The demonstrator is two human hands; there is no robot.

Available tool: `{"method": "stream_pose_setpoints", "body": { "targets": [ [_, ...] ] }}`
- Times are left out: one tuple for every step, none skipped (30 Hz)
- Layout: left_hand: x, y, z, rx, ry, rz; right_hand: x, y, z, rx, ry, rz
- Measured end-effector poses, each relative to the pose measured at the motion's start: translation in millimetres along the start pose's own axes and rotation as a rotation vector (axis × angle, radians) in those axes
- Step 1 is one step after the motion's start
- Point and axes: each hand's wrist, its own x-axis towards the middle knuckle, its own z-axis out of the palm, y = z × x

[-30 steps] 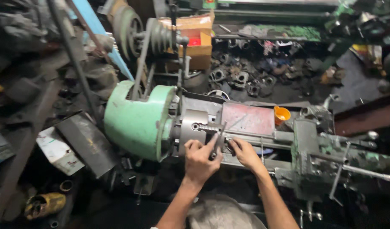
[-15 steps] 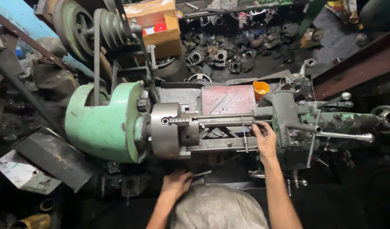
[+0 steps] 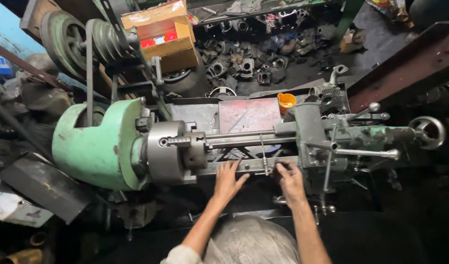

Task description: The person operates a metal lathe in a workshop, adjusting the chuck and tool post, then engages the machine to cut a cylindrical metal workpiece. The person uses a caliper to measure the workpiece during operation and continues machining with the tool engaged.

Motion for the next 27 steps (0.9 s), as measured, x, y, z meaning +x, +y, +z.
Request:
{"method": "stream_pose_setpoints", "body": {
  "targets": [
    [6.5,7.0,6.1,0.027,0.025,0.035,-3.3,-0.9,-1.0,-0.02,-0.027,0.012],
    [9.4,11.5,11.4,0.046,0.061,0.043,-8.8,-1.6,-2.0,-0.037,-0.052,0.026],
    [11.6,15.0,16.9,0.065,0.097,0.051,-14.6,-3.2,-3.3,-0.055,-0.077,0.04],
    [16.2,17.3,21.1,0.085,0.137,0.064,-18.1,-6.5,-3.9,-0.066,-0.085,0.073],
    [17.6,19.7,23.4,-0.017,0.176,0.073,-23.4,-9.8,-4.9,-0.077,-0.092,0.107],
    [16.7,21.8,23.0,-0.118,0.215,0.084,-25.2,-13.0,-4.7,-0.087,-0.101,0.14],
    [16.8,23.8,20.7,-0.219,0.253,0.095,-25.0,-16.2,-4.8,-0.137,-0.129,0.13],
    [10.8,27.3,16.6,-0.291,0.166,-0.005,-29.3,-18.1,-6.8,-0.189,-0.157,0.131],
    [2.8,31.4,9.8,-0.363,0.079,-0.106,-30.4,-19.5,-8.3,-0.241,-0.185,0.131],
    [-8.5,38.9,3.8,-0.44,-0.006,-0.214,-31.4,-22.0,-12.0,-0.156,-0.228,0.176],
    [-19.0,47.8,-3.0,-0.47,0.014,-0.213,-30.8,-23.7,-14.6,-0.07,-0.269,0.221],
    [-26.4,57.9,-10.7,-0.5,0.033,-0.209,-27.5,-25.8,-15.6,0.018,-0.307,0.263],
    [-32.8,69.0,-18.0,-0.53,0.053,-0.204,-25.2,-27.7,-15.9,0.0,-0.355,0.265],
    [-36.9,80.3,-23.3,-0.512,0.069,-0.24,-19.4,-30.8,-14.8,-0.021,-0.41,0.269],
    [-40.8,90.6,-28.3,-0.494,0.086,-0.276,-13.8,-33.4,-12.2,-0.043,-0.467,0.273],
    [-47.9,101.0,-32.5,-0.473,0.107,-0.321,-10.5,-34.7,-8.4,-0.068,-0.477,0.288],
    [-52.3,109.3,-35.2,-0.484,0.165,-0.279,-7.4,-35.9,-4.3,-0.094,-0.489,0.302],
    [-55.3,115.9,-36.0,-0.494,0.224,-0.239,-5.8,-37.4,-1.1,-0.121,-0.501,0.316],
    [-59.7,122.3,-35.9,-0.501,0.282,-0.197,-4.7,-39.5,1.6,-0.135,-0.547,0.334],
    [-61.9,126.6,-36.6,-0.516,0.292,-0.236,-2.2,-41.9,5.8,-0.145,-0.59,0.343],
    [-64.3,130.6,-37.0,-0.532,0.303,-0.275,-2.8,-44.3,8.9,-0.155,-0.634,0.352],
    [-64.5,132.5,-38.3,-0.547,0.311,-0.305,-2.3,-46.9,12.7,-0.153,-0.65,0.349],
    [-64.6,133.3,-40.2,-0.552,0.335,-0.298,-1.8,-49.3,16.2,-0.151,-0.667,0.346],
    [-66.6,133.7,-42.8,-0.557,0.355,-0.291,-4.1,-50.1,19.0,-0.147,-0.68,0.344],
    [-69.9,134.7,-44.7,-0.562,0.375,-0.285,-6.1,-51.2,20.8,-0.169,-0.668,0.34],
    [-73.9,135.1,-47.4,-0.555,0.378,-0.289,-9.3,-51.3,22.1,-0.189,-0.653,0.335],
    [-77.4,134.9,-50.5,-0.548,0.381,-0.292,-12.6,-50.5,23.9,-0.209,-0.638,0.33]
  ]
}}
